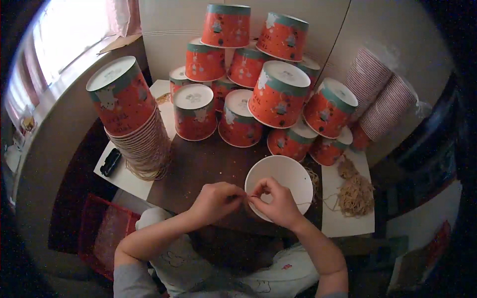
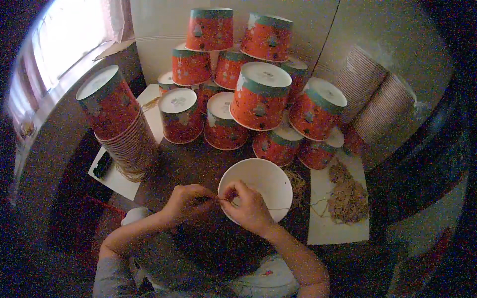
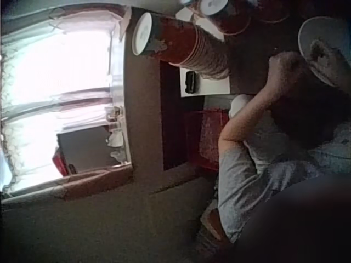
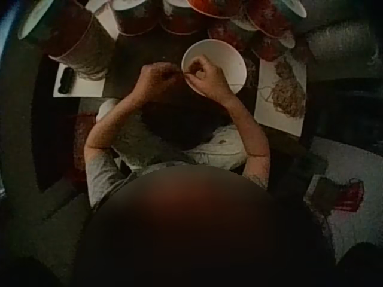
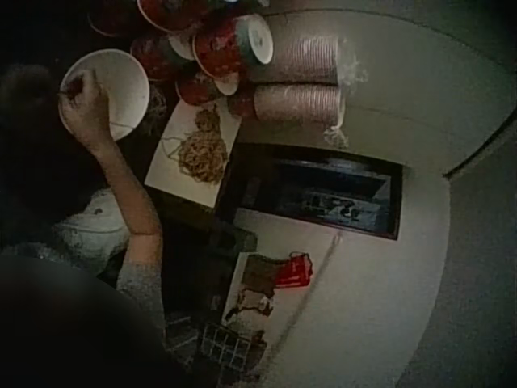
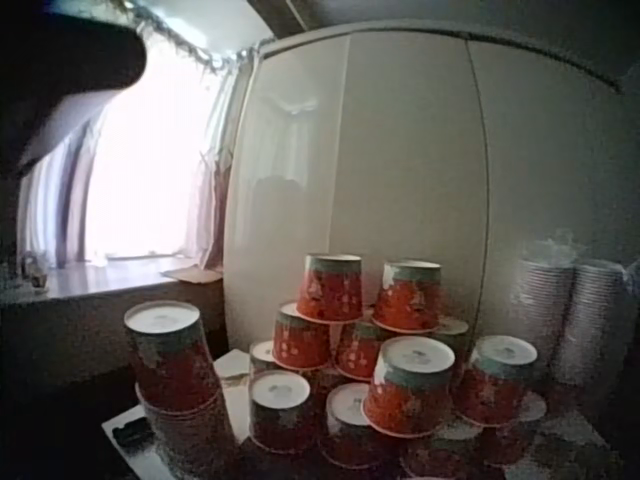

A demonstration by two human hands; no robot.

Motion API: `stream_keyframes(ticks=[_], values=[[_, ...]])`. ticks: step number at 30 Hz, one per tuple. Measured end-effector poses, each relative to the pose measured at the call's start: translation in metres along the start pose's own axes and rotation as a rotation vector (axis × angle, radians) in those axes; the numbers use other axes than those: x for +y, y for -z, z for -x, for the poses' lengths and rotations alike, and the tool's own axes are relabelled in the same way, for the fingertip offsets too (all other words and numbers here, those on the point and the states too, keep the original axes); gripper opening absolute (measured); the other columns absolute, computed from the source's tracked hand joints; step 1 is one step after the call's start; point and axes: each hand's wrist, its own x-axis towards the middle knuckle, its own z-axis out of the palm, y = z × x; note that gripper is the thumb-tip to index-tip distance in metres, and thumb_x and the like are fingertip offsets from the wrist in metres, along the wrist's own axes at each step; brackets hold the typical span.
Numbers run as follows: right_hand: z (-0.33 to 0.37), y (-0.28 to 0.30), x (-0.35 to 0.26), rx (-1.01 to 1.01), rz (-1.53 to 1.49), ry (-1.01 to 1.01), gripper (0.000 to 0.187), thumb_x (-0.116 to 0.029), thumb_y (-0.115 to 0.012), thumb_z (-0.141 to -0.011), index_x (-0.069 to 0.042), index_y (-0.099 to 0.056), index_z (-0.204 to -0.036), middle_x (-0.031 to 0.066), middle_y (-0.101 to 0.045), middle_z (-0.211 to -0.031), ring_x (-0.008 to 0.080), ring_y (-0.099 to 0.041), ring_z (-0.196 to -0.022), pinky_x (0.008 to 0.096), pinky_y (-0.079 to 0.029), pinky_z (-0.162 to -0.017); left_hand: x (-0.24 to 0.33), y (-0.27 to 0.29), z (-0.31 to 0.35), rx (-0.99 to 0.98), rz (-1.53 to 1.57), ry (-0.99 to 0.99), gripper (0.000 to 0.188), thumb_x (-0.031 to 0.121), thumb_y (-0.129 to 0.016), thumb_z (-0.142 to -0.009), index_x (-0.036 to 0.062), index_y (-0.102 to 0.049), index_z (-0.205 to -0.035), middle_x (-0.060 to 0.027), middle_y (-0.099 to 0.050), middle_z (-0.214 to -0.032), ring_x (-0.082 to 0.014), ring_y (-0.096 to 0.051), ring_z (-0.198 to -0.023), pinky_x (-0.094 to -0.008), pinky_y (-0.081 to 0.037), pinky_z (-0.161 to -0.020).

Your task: Assembling elastic bands onto paper buckets for packaging.

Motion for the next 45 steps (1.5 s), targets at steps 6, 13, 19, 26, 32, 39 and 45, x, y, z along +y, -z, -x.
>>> stream_keyframes(ticks=[6, 13, 19, 26, 32, 39, 45], values=[[0.000, -0.001, 0.001, 0.010, -0.033, -0.024, 0.020, -0.006, -0.064, -0.069, -0.003, -0.047, -0.080, 0.0043, -0.056, -0.072, 0.0120, -0.055, -0.069, 0.0253, -0.043, -0.065, 0.001, -0.001, 0.001, -0.048, 0.177, 0.147, 0.012, 0.007, -0.058, -0.071, 0.0042, -0.061, -0.082, -0.0089, -0.060, -0.071, -0.0142, -0.059, -0.061, -0.0265, -0.047, -0.056], [0.000, -0.002, 0.000, 0.020, -0.079, -0.047, 0.021, -0.006, -0.064, -0.069, -0.003, -0.046, -0.080, 0.0046, -0.056, -0.073, 0.0117, -0.055, -0.069, 0.0249, -0.042, -0.065, 0.004, 0.001, -0.002, -0.167, 0.556, 0.461, 0.016, 0.011, -0.058, -0.075, -0.0003, -0.059, -0.086, -0.0043, -0.061, -0.076, -0.0085, -0.056, -0.068, -0.0235, -0.046, -0.061], [0.000, -0.003, 0.002, 0.022, -0.078, -0.062, 0.020, -0.006, -0.064, -0.069, -0.003, -0.047, -0.079, 0.0043, -0.057, -0.072, 0.0110, -0.054, -0.069, 0.0246, -0.043, -0.065, 0.003, -0.005, -0.003, -0.126, 0.440, 0.403, 0.017, 0.014, -0.059, -0.075, 0.0001, -0.059, -0.085, -0.0041, -0.060, -0.074, -0.0081, -0.055, -0.067, -0.0228, -0.046, -0.060], [0.001, -0.004, 0.003, 0.026, -0.050, -0.027, 0.019, -0.007, -0.064, -0.069, -0.003, -0.047, -0.079, 0.0053, -0.057, -0.072, 0.0121, -0.055, -0.068, 0.0252, -0.043, -0.064, 0.003, -0.007, -0.003, -0.187, 0.579, 0.559, 0.015, 0.013, -0.058, -0.076, 0.0006, -0.057, -0.085, -0.0014, -0.058, -0.074, -0.0070, -0.052, -0.067, -0.0217, -0.044, -0.059], [0.002, -0.005, 0.000, 0.040, 0.174, 0.057, 0.020, -0.005, -0.063, -0.067, -0.004, -0.045, -0.077, 0.0067, -0.055, -0.068, 0.0180, -0.056, -0.065, 0.0285, -0.045, -0.061, 0.004, -0.008, -0.001, -0.217, 0.727, 0.604, 0.013, 0.013, -0.056, -0.078, 0.0025, -0.052, -0.086, -0.0014, -0.055, -0.078, -0.0068, -0.050, -0.073, -0.0218, -0.042, -0.066], [0.003, -0.005, 0.002, 0.066, 0.301, 0.139, 0.024, -0.006, -0.062, -0.064, -0.005, -0.043, -0.078, 0.0064, -0.054, -0.067, 0.0219, -0.055, -0.061, 0.0318, -0.044, -0.059, 0.006, -0.010, -0.001, -0.211, 0.788, 0.553, 0.009, 0.009, -0.054, -0.079, 0.0030, -0.050, -0.085, -0.0023, -0.056, -0.080, -0.0077, -0.050, -0.074, -0.0225, -0.042, -0.066], [0.002, -0.004, 0.004, 0.037, 0.198, 0.040, 0.025, -0.005, -0.062, -0.065, -0.003, -0.042, -0.080, 0.0079, -0.054, -0.068, 0.0201, -0.056, -0.064, 0.0304, -0.045, -0.059, -0.008, -0.018, 0.004, -0.089, 0.300, 0.112, 0.011, 0.009, -0.053, -0.080, 0.0046, -0.049, -0.088, -0.0043, -0.054, -0.076, -0.0107, -0.051, -0.068, -0.0247, -0.044, -0.063]])
